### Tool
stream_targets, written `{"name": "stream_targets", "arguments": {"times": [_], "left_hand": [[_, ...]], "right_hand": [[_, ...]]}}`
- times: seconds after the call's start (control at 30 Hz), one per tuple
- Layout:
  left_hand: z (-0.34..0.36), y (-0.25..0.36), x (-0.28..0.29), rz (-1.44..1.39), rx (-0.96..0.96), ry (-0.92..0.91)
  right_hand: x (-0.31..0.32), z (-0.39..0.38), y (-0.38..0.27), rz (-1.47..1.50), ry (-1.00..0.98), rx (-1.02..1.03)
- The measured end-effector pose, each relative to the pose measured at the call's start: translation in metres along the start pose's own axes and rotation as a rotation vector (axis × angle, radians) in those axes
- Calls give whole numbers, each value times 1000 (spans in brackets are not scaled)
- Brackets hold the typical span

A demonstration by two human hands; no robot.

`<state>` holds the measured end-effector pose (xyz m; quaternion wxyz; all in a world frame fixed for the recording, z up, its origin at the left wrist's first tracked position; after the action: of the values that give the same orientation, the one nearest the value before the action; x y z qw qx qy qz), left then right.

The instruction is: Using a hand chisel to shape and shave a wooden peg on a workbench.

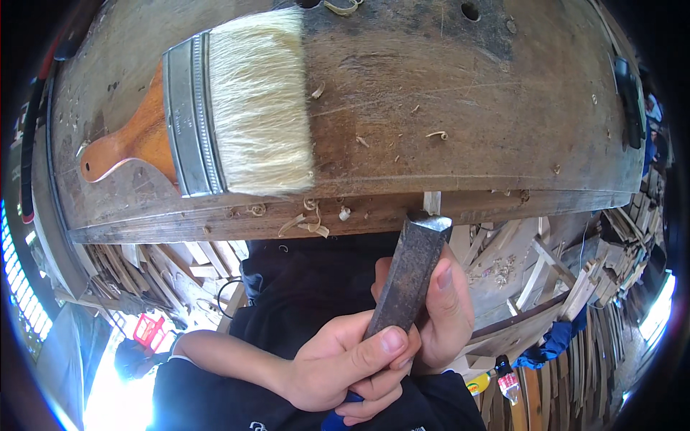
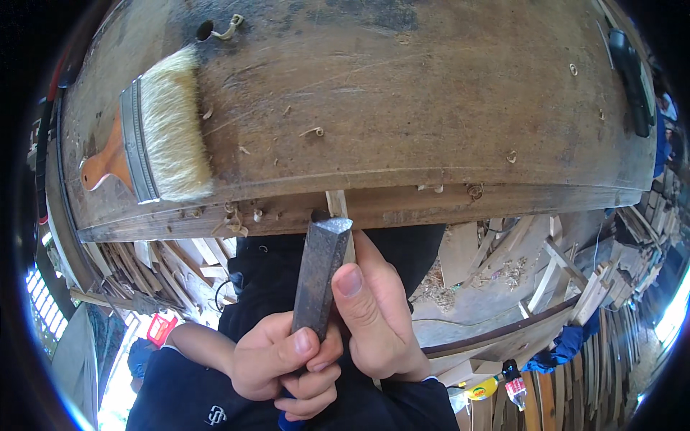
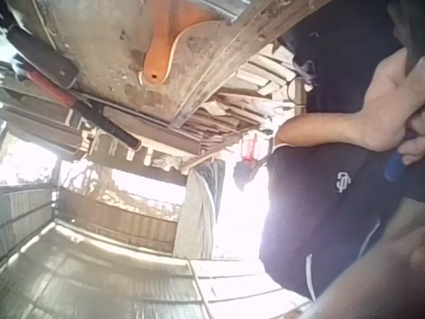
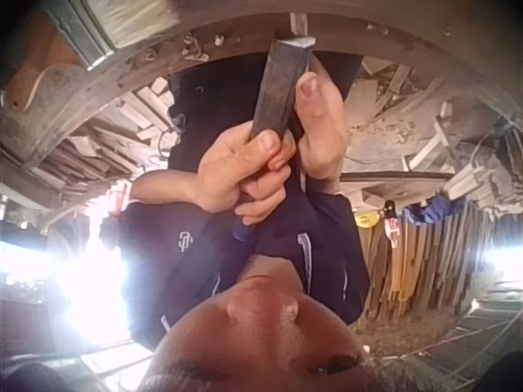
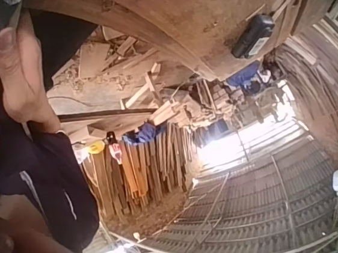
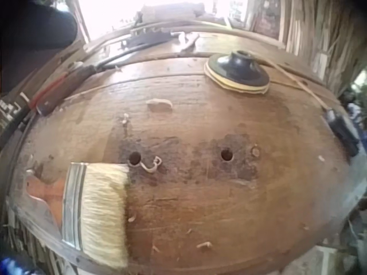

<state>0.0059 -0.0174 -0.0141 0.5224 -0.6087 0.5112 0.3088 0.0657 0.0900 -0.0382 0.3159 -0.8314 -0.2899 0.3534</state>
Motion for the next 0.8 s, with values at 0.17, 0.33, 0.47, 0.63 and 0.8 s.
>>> {"name": "stream_targets", "arguments": {"times": [0.17, 0.33, 0.47, 0.63, 0.8], "left_hand": [[5, 1, 2, 35, 8, -17], [11, -3, -1, 36, -15, -6], [16, -11, -8, 216, -40, 103], [22, -9, -8, 197, -96, 143], [24, -15, -12, -5, -123, 296]], "right_hand": [[3, 2, -2, -41, -7, 68], [11, -4, -5, -85, -87, -124], [11, -2, -13, -45, -117, -152], [16, -1, -8, -3, -101, -189], [16, 0, -20, -17, -135, -166]]}}
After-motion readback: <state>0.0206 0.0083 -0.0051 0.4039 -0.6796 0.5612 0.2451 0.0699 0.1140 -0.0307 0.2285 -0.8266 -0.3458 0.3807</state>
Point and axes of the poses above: each hand's wrist, its own z-axis towards the middle knuckle, its own x-axis out of the back of the hand, y = z × x, the point moved 1 cm from there along z, towards the middle knuckle, and after that the axes turned 11 degrees about -y, right-handed, at the moved point
